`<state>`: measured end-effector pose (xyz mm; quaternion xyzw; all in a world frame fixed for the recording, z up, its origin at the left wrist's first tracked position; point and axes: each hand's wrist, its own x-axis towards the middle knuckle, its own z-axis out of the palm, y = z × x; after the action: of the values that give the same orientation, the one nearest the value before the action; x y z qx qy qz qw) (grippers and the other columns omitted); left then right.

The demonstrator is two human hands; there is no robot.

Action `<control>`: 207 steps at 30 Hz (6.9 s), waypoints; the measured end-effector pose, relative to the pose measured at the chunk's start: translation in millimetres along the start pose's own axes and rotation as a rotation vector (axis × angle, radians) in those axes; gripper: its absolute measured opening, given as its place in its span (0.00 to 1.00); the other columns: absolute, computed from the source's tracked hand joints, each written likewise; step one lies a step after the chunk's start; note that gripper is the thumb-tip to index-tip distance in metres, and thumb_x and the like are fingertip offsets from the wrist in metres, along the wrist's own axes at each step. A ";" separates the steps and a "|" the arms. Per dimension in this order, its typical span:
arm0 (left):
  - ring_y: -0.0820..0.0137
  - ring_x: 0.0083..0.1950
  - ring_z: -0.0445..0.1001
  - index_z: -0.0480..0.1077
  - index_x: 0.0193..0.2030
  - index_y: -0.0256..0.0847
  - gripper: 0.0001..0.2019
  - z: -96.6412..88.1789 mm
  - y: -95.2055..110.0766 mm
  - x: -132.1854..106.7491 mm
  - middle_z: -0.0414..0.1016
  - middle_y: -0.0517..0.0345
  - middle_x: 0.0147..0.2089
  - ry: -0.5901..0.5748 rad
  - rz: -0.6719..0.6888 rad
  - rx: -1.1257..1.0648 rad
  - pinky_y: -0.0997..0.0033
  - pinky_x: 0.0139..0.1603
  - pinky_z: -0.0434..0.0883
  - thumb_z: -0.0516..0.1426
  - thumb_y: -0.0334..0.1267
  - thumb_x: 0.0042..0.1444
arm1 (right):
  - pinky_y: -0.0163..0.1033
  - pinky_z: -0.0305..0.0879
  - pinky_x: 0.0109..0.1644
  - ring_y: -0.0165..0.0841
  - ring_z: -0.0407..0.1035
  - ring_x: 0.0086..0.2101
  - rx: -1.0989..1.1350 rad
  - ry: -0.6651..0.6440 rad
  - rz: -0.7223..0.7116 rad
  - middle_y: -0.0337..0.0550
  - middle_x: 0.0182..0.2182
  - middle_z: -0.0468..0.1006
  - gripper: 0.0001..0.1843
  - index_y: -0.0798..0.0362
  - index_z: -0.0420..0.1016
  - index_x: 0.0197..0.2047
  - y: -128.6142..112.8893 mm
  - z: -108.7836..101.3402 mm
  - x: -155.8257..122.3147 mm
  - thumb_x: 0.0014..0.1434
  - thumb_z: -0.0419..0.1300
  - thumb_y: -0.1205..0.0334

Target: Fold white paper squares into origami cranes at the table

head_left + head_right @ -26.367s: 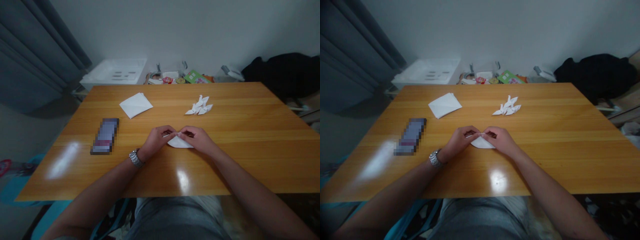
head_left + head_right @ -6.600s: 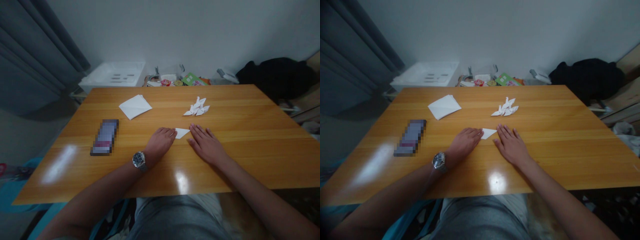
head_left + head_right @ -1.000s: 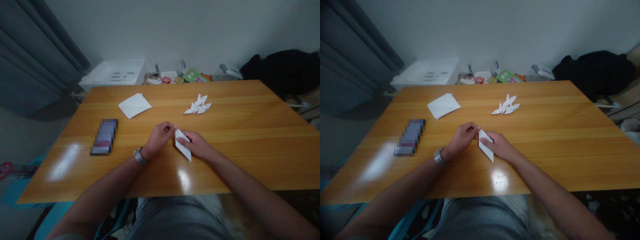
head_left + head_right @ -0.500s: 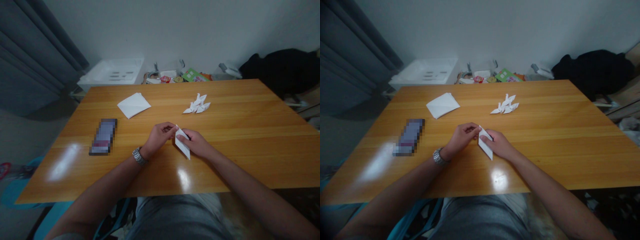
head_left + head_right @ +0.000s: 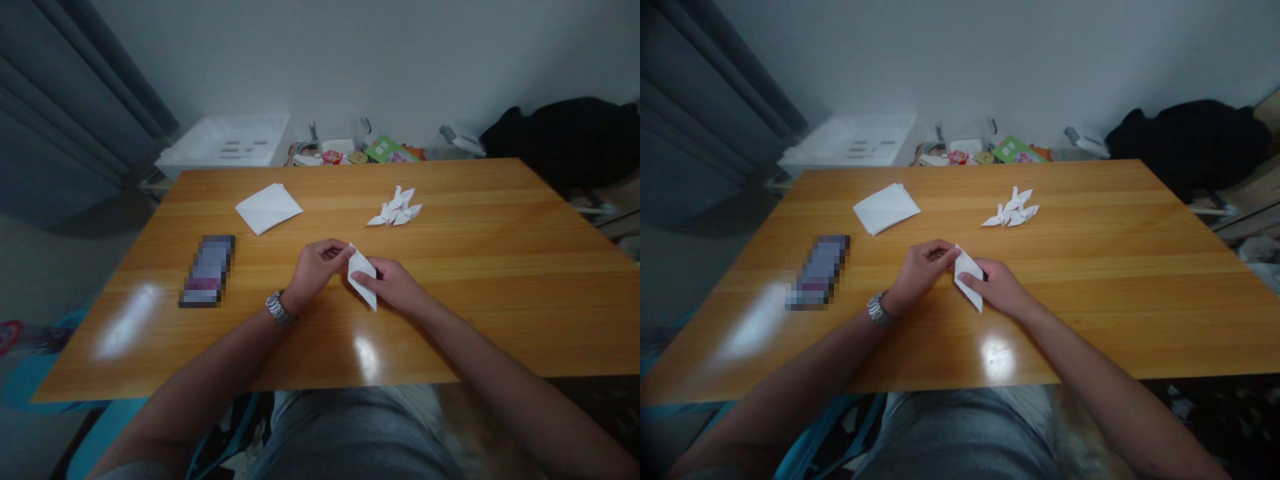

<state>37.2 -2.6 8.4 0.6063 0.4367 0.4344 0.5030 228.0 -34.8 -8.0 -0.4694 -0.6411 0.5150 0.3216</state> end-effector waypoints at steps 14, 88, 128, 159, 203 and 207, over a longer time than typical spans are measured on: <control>0.74 0.29 0.74 0.78 0.35 0.35 0.12 -3.9 -6.0 1.6 0.79 0.55 0.30 0.012 0.027 0.026 0.77 0.29 0.70 0.64 0.45 0.59 | 0.39 0.72 0.33 0.34 0.75 0.28 0.368 -0.045 0.129 0.45 0.32 0.81 0.26 0.55 0.73 0.47 2.0 4.7 0.3 0.56 0.70 0.44; 0.68 0.47 0.78 0.74 0.46 0.38 0.12 -13.3 -12.6 4.9 0.80 0.50 0.47 0.003 0.182 0.192 0.68 0.50 0.75 0.62 0.44 0.62 | 0.46 0.75 0.48 0.38 0.79 0.37 0.096 0.280 -0.079 0.46 0.37 0.84 0.18 0.52 0.80 0.45 7.2 -22.6 6.6 0.61 0.66 0.46; 0.59 0.67 0.70 0.71 0.62 0.36 0.18 -27.0 -17.3 4.5 0.72 0.46 0.65 -0.390 0.487 1.047 0.55 0.70 0.64 0.53 0.42 0.71 | 0.50 0.74 0.54 0.41 0.76 0.48 -0.630 0.054 -0.531 0.51 0.48 0.81 0.10 0.51 0.82 0.48 18.3 -27.2 8.1 0.68 0.58 0.65; 0.59 0.57 0.71 0.72 0.58 0.41 0.16 -18.7 -20.1 4.6 0.73 0.49 0.56 -0.338 0.529 0.970 0.56 0.61 0.69 0.57 0.44 0.68 | 0.50 0.69 0.53 0.41 0.70 0.46 -0.524 0.179 -0.370 0.48 0.43 0.75 0.05 0.50 0.75 0.43 15.3 -29.9 10.4 0.66 0.60 0.61; 0.59 0.60 0.70 0.71 0.51 0.42 0.10 -27.1 -19.6 4.6 0.73 0.49 0.58 -0.397 0.481 0.838 0.55 0.63 0.68 0.59 0.39 0.66 | 0.50 0.71 0.58 0.40 0.73 0.52 -0.518 -0.143 -0.464 0.48 0.51 0.76 0.08 0.48 0.81 0.44 7.5 -46.1 1.8 0.61 0.65 0.67; 0.59 0.62 0.70 0.71 0.58 0.42 0.14 -28.6 -21.2 5.7 0.73 0.48 0.60 -0.413 0.496 0.850 0.55 0.65 0.67 0.58 0.40 0.67 | 0.50 0.72 0.55 0.40 0.74 0.50 -0.544 -0.123 -0.498 0.49 0.49 0.78 0.06 0.48 0.83 0.42 8.7 -45.2 1.9 0.63 0.65 0.65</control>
<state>9.0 11.9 -8.8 0.9146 0.3096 0.1965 0.1706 270.2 -16.6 -4.7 -0.3357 -0.8671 0.2592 0.2614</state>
